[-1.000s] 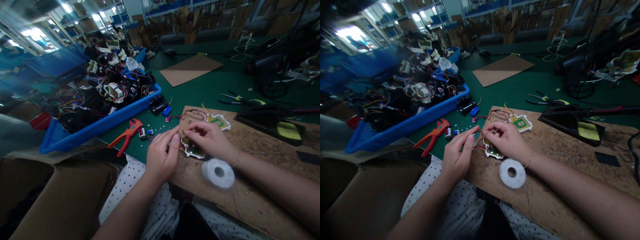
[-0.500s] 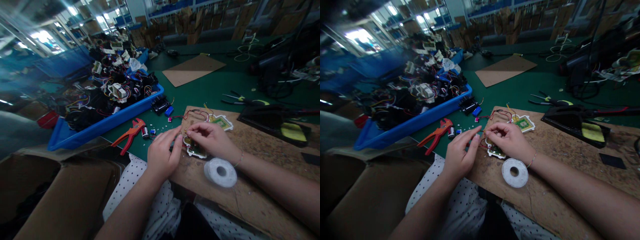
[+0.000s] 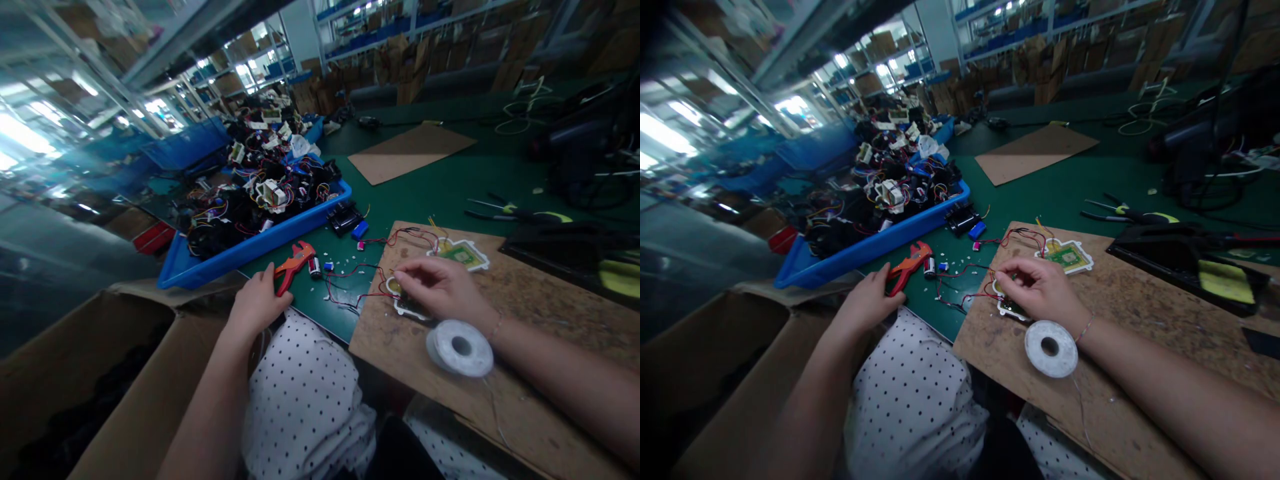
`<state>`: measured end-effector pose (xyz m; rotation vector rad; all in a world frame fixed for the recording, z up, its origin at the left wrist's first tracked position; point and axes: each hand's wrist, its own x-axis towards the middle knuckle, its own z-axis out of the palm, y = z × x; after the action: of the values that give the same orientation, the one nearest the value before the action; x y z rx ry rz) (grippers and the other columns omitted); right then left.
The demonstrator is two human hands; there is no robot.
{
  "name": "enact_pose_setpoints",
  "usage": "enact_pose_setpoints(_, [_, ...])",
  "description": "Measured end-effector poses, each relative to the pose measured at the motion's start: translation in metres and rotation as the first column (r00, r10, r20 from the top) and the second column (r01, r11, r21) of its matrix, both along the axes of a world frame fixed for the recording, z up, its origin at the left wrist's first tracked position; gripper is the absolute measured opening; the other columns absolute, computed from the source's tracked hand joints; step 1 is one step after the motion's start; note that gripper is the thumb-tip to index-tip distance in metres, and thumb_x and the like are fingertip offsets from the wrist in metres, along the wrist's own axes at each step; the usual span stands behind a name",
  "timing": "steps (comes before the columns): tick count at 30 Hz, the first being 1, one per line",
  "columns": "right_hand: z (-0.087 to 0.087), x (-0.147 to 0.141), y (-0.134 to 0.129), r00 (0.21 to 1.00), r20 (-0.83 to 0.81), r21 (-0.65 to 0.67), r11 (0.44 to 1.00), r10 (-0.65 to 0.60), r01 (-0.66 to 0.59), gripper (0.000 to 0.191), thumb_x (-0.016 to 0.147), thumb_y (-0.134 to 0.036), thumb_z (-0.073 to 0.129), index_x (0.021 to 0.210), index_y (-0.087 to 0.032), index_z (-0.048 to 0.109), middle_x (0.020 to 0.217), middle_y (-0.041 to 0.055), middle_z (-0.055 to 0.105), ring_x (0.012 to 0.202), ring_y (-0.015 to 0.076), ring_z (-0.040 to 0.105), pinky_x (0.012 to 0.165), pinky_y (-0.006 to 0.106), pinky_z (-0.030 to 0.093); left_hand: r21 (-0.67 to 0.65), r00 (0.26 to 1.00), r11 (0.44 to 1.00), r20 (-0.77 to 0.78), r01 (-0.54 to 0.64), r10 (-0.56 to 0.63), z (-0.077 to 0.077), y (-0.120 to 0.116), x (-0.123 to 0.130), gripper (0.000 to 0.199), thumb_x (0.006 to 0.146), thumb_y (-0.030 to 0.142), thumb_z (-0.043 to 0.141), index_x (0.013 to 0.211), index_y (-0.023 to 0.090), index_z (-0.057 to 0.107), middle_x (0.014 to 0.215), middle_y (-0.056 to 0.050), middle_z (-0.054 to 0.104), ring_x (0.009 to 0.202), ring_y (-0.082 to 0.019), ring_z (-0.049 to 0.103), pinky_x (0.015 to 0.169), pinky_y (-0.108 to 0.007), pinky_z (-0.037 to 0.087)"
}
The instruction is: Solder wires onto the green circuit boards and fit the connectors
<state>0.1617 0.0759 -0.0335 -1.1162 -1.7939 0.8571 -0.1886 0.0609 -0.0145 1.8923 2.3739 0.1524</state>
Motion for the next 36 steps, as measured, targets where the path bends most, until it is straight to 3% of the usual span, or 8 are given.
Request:
enact_pose_setpoints(7, [0.0,0.0,0.001,1.0,0.007,0.078,0.997,-0.012,0.011,0.02,0.089,-0.038,0.066,0.089,-0.019,0.073,0.078,0.0039,0.072,0.06,0.0127,0.061,0.052,0.025,0.047,0.097,0.981,0.988,0.159,-0.123,0.107,0.031,-0.006,0.013,0.056,0.071,0.04,0.06,0.117,0.007,0.061,0.122,-0.027,0.06,0.123,-0.054,0.05,0.105,-0.067,0.033])
enact_pose_setpoints(10, [0.0,-0.001,0.001,1.0,0.004,0.113,0.993,-0.019,0.018,0.018,0.089,-0.036,0.067,0.089,-0.019,0.073,0.078,0.0031,0.073,0.061,0.0126,0.063,0.052,0.024,0.048,0.117,0.889,0.985,0.453,-0.129,0.062,0.042,-0.035,0.044,0.049,0.081,0.038,0.046,0.122,0.014,0.056,0.116,-0.017,0.066,0.112,-0.038,0.062,0.096,-0.053,0.049])
enact_pose_setpoints(12, [0.0,-0.002,0.001,0.999,0.008,0.133,0.991,-0.031,0.03,0.017,0.09,-0.035,0.066,0.089,-0.019,0.073,0.078,0.0029,0.073,0.059,0.0122,0.064,0.051,0.024,0.049,0.089,0.698,0.991,0.716,-0.101,0.007,0.042,-0.058,0.074,0.05,0.083,0.034,0.035,0.126,0.014,0.053,0.114,-0.015,0.069,0.1,-0.029,0.068,0.083,-0.041,0.057])
enact_pose_setpoints(13, [0.001,-0.002,0.001,0.999,0.013,0.146,0.989,-0.039,0.036,0.017,0.09,-0.034,0.066,0.089,-0.019,0.074,0.078,0.003,0.074,0.06,0.0122,0.064,0.052,0.023,0.05,0.03,0.379,0.991,0.925,-0.128,0.021,0.039,-0.068,0.09,0.048,0.081,0.034,0.041,0.122,0.012,0.056,0.114,-0.016,0.069,0.098,-0.028,0.068,0.081,-0.04,0.056])
enact_pose_setpoints(15, [0.002,-0.002,0.0,0.998,0.027,0.179,0.983,-0.053,0.047,0.015,0.09,-0.032,0.066,0.09,-0.019,0.074,0.079,0.0035,0.074,0.062,0.0125,0.066,0.054,0.023,0.051,-0.14,-0.18,0.99,0.975,-0.029,0.132,0.031,-0.085,0.12,0.038,0.076,0.031,0.054,0.107,0.011,0.063,0.105,-0.016,0.071,0.089,-0.025,0.067,0.078,-0.036,0.055])
enact_pose_setpoints(18, [0.003,-0.001,0.0,0.997,0.058,0.244,0.969,-0.055,0.039,0.012,0.09,-0.027,0.066,0.091,-0.019,0.074,0.082,0.0037,0.075,0.066,0.0125,0.068,0.058,0.023,0.052,-0.25,-0.497,0.961,0.823,0.12,0.276,0.011,-0.097,0.147,0.036,0.072,0.026,0.06,0.104,0.011,0.066,0.095,-0.012,0.071,0.078,-0.02,0.065,0.074,-0.032,0.053])
enact_pose_setpoints(27, [0.007,0.002,0.0,0.986,0.164,0.37,0.926,0.021,-0.081,0.01,0.09,-0.021,0.067,0.097,-0.02,0.073,0.083,0.0014,0.076,0.07,0.01,0.069,0.064,0.02,0.053,-0.179,-0.67,0.929,0.65,0.323,0.358,-0.014,-0.099,0.143,0.043,0.08,0.027,0.054,0.116,0.006,0.065,0.096,-0.017,0.071,0.076,-0.021,0.068,0.072,-0.033,0.052])
enact_pose_setpoints(36, [0.005,0.006,0.0,0.965,0.261,0.45,0.881,0.029,-0.148,0.014,0.09,-0.016,0.066,0.103,-0.019,0.07,0.088,0.003,0.076,0.073,0.0105,0.071,0.065,0.02,0.054,-0.194,-0.611,0.924,0.702,0.33,0.366,-0.015,-0.095,0.141,0.037,0.086,0.032,0.055,0.115,0.009,0.059,0.091,-0.016,0.072,0.071,-0.019,0.067,0.066,-0.029,0.05])
